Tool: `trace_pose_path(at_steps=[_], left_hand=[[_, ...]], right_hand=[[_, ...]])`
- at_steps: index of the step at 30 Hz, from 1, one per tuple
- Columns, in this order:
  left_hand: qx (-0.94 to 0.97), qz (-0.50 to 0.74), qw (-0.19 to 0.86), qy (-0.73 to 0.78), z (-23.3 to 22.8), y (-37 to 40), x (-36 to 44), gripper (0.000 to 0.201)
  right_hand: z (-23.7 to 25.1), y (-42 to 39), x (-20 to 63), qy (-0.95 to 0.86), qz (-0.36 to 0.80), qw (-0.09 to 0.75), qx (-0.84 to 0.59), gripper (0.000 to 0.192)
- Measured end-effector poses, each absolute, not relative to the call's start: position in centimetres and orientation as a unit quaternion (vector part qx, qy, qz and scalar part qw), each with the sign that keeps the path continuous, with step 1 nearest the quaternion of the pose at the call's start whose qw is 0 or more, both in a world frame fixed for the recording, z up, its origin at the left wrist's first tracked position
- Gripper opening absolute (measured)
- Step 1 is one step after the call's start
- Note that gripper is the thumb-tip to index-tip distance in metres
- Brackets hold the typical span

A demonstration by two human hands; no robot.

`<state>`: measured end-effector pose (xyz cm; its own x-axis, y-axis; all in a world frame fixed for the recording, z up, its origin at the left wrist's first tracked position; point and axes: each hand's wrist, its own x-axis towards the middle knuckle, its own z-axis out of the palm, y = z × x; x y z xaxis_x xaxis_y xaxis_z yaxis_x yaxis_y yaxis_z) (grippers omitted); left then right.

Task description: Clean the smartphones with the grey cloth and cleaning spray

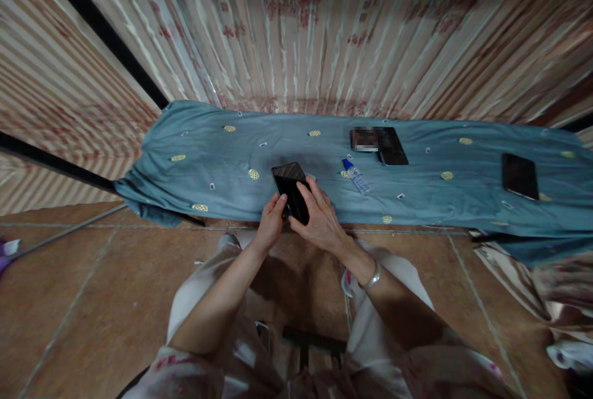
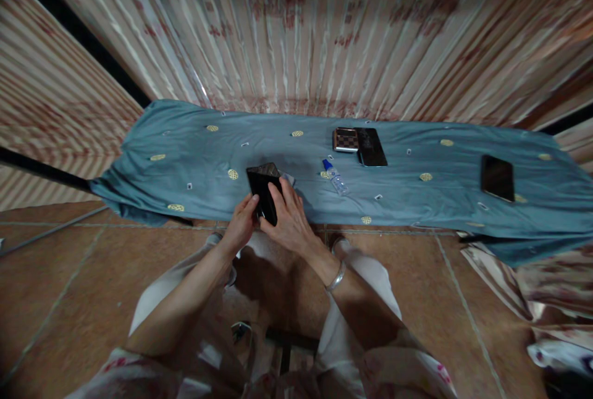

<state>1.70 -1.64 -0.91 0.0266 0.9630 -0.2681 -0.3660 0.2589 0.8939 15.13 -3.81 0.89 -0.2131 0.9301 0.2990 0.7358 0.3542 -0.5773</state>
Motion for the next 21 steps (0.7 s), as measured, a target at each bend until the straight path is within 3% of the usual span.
trace_pose_path(at_steps=[5,11,21], left_hand=[[0.317,0.534,0.614,0.487,-1.12,-1.78,1.75,0.041],[0.292,0.525,0.65,0.465,-0.57,-2.03,2.06,0.052],[0.313,0.542,0.646,0.437,-0.62,-1.96,2.3,0.046]], right_hand=[[0.66,-3.68,15.26,-0.757,0.206,0.301,-0.543,0.074],[0.88,-3.52,15.72,-0.745,0.261,0.3,-0.535,0.074],[0.55,-3.9,15.42,-0.757,0.248,0.287,-0.533,0.073]])
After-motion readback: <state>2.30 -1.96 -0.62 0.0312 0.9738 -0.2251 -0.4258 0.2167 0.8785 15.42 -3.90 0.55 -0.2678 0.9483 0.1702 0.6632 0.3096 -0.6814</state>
